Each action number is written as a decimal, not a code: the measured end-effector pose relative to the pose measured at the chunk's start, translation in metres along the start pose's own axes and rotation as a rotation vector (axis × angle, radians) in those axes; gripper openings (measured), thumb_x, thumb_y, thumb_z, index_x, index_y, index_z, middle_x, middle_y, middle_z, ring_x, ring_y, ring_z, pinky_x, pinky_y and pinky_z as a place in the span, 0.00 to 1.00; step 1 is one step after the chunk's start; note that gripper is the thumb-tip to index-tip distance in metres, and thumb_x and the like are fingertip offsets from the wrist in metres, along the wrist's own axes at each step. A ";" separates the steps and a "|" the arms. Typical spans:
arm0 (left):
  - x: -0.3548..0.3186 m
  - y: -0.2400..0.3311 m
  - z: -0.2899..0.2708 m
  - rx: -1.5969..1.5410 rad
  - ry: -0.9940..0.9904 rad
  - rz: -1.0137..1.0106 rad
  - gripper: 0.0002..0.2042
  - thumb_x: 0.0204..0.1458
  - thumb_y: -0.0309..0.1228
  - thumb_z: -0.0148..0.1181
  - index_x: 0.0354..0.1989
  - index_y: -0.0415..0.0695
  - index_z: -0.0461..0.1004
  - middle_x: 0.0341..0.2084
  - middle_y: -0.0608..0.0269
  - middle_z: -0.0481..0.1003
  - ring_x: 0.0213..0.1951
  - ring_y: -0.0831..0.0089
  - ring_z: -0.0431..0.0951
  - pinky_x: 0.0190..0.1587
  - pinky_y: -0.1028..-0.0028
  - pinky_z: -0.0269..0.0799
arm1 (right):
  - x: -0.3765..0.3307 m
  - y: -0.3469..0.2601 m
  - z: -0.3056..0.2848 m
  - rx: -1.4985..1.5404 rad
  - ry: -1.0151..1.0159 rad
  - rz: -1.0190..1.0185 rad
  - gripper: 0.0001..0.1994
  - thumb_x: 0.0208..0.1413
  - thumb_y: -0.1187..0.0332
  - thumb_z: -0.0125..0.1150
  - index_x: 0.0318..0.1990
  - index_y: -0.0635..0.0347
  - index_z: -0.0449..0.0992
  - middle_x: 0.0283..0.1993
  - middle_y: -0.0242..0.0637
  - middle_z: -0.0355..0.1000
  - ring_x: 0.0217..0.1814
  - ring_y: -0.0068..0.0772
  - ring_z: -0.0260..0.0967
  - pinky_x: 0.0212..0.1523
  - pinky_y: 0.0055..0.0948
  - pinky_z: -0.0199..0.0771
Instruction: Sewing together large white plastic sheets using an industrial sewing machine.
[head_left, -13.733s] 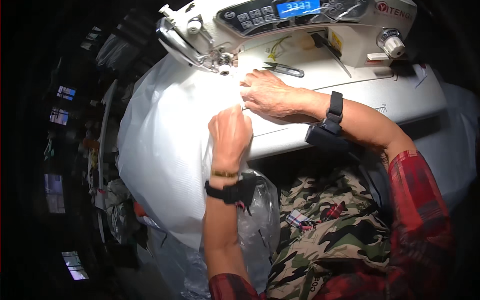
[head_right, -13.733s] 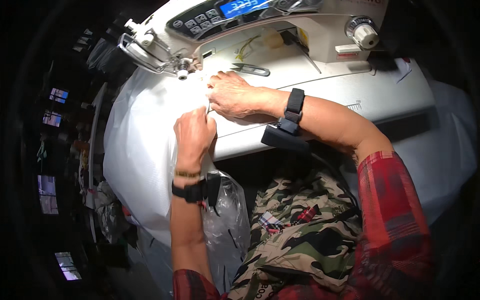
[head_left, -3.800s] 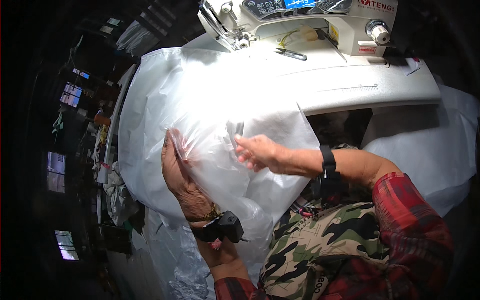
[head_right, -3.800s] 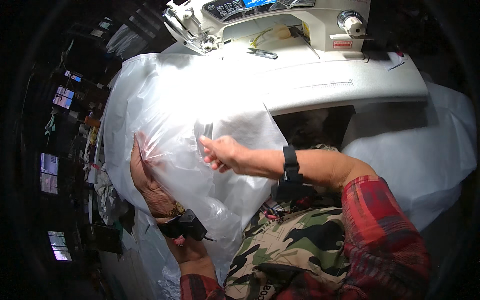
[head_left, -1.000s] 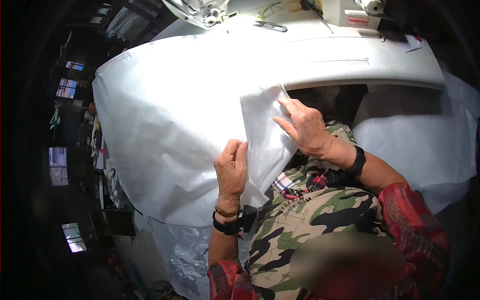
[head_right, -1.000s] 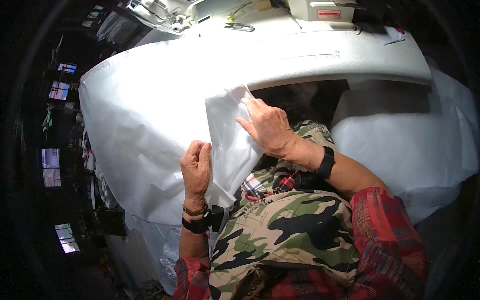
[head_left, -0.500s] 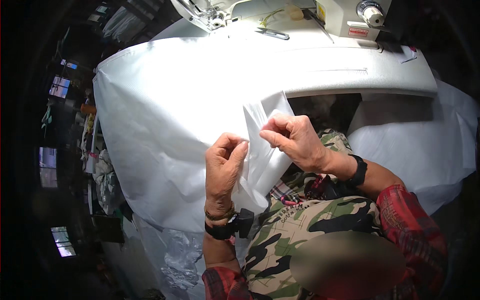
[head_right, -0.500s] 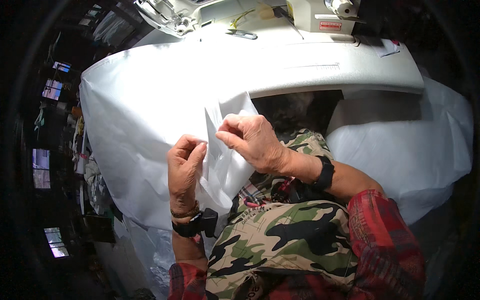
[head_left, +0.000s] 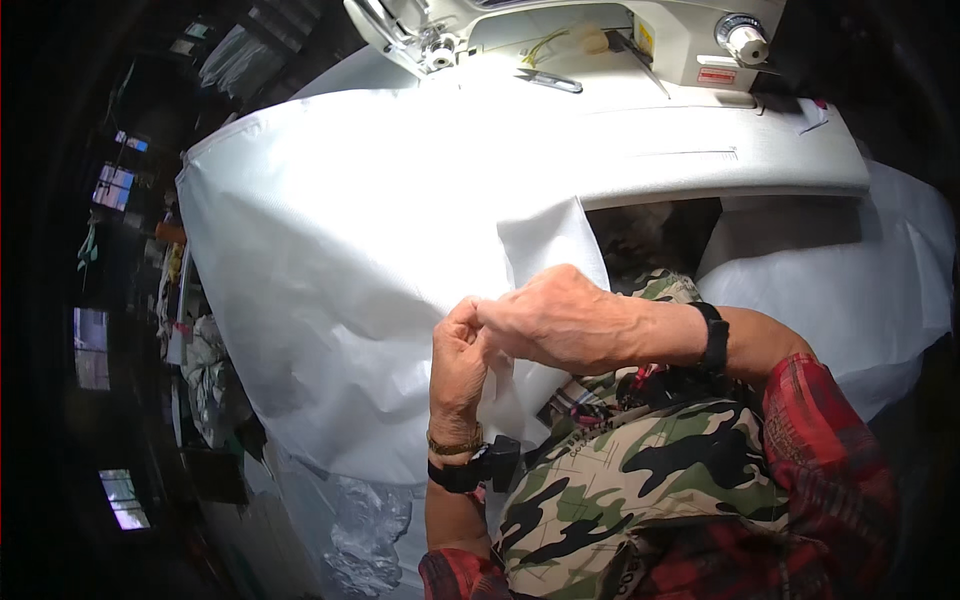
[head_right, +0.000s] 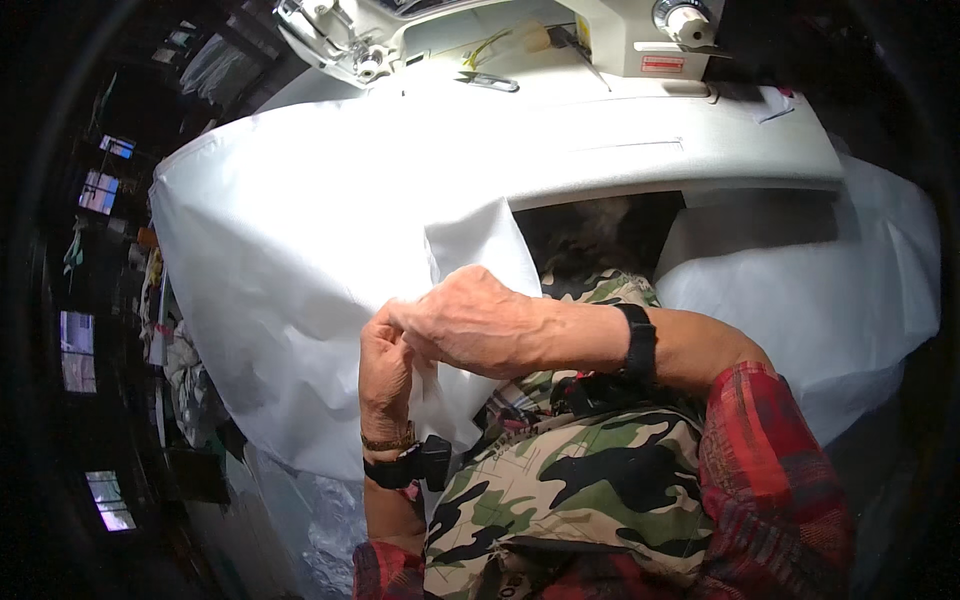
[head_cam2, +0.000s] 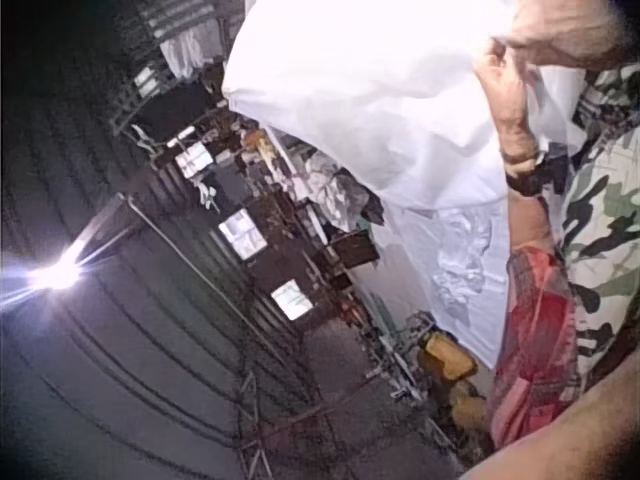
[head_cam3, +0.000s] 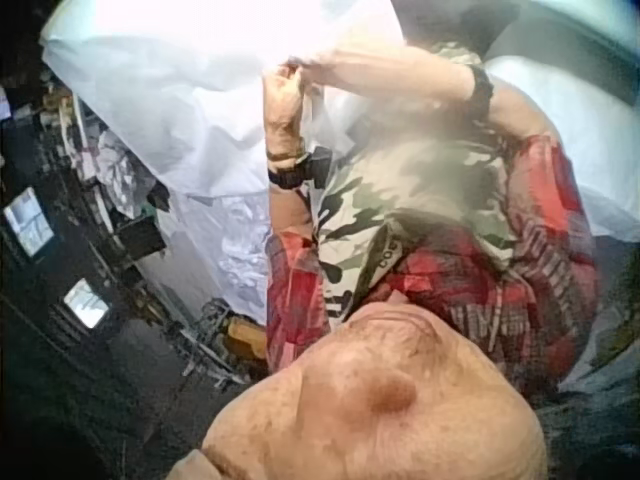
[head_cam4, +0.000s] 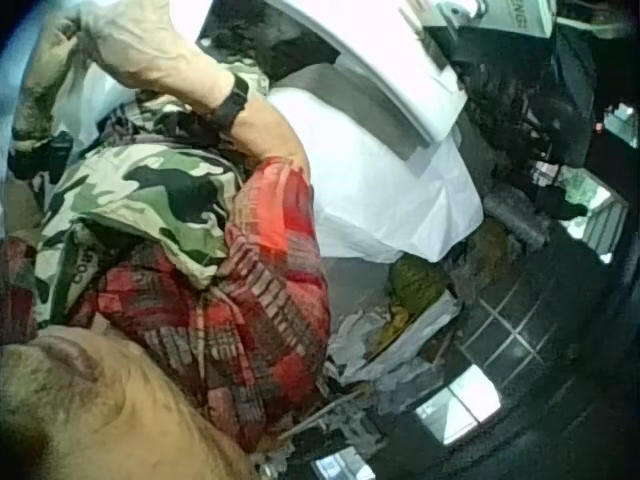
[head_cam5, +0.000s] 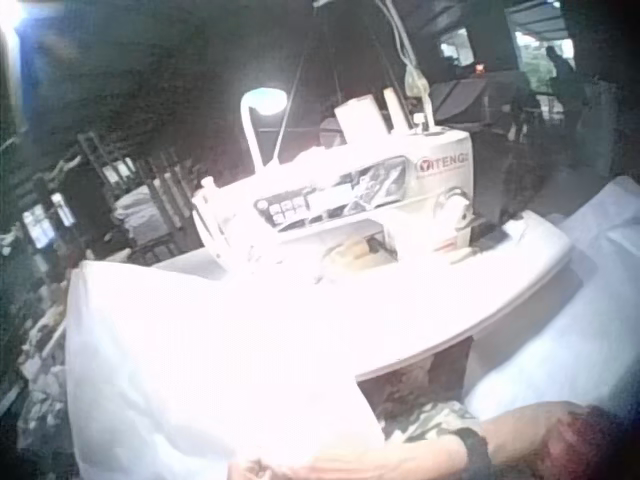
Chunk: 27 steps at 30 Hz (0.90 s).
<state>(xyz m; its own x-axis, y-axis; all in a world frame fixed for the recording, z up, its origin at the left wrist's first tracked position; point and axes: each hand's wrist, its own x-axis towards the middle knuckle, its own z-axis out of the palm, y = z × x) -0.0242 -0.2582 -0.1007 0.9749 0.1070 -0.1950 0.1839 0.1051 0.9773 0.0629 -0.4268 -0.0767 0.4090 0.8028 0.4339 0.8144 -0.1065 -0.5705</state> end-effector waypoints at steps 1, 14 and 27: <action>-0.001 0.001 0.001 0.013 -0.010 -0.005 0.05 0.58 0.24 0.56 0.40 0.37 0.72 0.28 0.69 0.74 0.29 0.86 0.71 0.29 0.84 0.67 | 0.002 0.001 0.001 0.023 -0.105 -0.025 0.10 0.57 0.67 0.56 0.39 0.66 0.67 0.21 0.39 0.70 0.22 0.40 0.73 0.23 0.36 0.70; 0.015 0.001 0.002 -0.219 0.094 -0.013 0.08 0.64 0.28 0.51 0.45 0.36 0.68 0.27 0.67 0.74 0.28 0.86 0.72 0.30 0.84 0.69 | 0.002 0.010 0.026 -0.211 -0.055 -0.327 0.08 0.57 0.67 0.54 0.34 0.63 0.66 0.27 0.35 0.67 0.24 0.32 0.70 0.23 0.30 0.68; 0.017 0.021 0.015 0.429 0.367 0.272 0.08 0.59 0.27 0.58 0.33 0.33 0.76 0.23 0.75 0.70 0.25 0.87 0.63 0.27 0.84 0.59 | -0.074 0.062 0.000 -0.276 0.384 0.513 0.16 0.50 0.64 0.69 0.27 0.63 0.67 0.25 0.41 0.66 0.24 0.39 0.66 0.26 0.35 0.66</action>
<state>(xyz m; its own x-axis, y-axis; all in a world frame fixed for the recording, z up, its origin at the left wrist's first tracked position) -0.0023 -0.2688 -0.0826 0.9013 0.4149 0.1246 0.0428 -0.3716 0.9274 0.0834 -0.4927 -0.1444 0.8452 0.3524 0.4018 0.5335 -0.6026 -0.5935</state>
